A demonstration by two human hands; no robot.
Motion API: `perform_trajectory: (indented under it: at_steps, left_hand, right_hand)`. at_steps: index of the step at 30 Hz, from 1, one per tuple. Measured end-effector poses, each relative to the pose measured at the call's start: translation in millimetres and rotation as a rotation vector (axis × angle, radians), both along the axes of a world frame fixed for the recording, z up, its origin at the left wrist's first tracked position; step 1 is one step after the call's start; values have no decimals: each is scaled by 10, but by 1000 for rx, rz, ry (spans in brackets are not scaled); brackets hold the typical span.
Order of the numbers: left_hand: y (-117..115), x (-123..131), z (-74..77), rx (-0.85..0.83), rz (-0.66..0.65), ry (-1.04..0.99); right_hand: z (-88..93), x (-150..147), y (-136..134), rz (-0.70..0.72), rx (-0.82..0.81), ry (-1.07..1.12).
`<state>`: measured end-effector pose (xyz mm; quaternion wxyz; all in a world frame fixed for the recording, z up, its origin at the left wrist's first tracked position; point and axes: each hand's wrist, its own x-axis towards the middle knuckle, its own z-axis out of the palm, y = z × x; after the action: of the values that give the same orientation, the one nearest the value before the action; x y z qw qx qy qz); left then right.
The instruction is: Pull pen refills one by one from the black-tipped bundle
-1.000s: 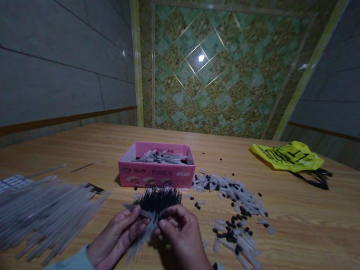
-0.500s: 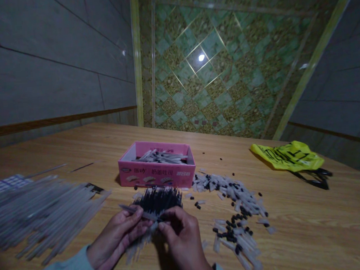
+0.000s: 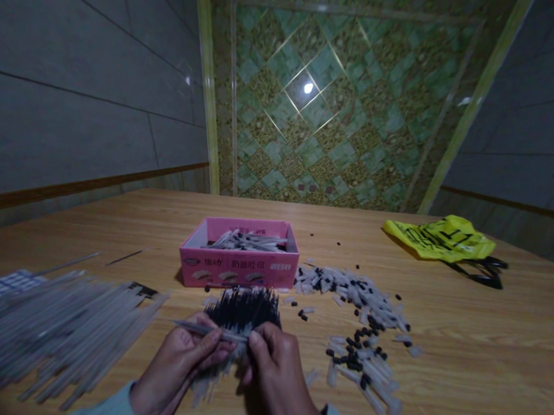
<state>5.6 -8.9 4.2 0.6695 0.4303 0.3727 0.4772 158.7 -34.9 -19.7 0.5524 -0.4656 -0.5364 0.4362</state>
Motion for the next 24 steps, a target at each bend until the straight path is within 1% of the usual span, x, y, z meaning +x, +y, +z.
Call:
perform_trajectory:
  at_steps: [4,7,10,12,14,16,20,24]
  left_hand:
    - [1,11,24,0,14,11]
    - [5,7,38,-47,26,-1]
    - [10,-1,32,-80,45,-33]
    - [15,-7,16,-84,39,-49]
    - [23,-11,-1,-74,19,-49]
    - [30,-15,-12,-72,14,-45]
    - [27,-15,-7,-90,41,-57]
    - [11,-15,-1,-92,32,-49]
  right_hand:
    - [41,19,12,17,-41,-110]
    - [122,61,5,-4,64,-215]
    - [191,107,-18,-45,197,-402]
    - [207,124,-32,-51,220,-520]
    - [205,129,-40,-32,199,-590]
    - [195,129,-43,-25,179,-618]
    - [171,126,-41,-71,224,-655]
    - [157,127,-39,-6,147,-582]
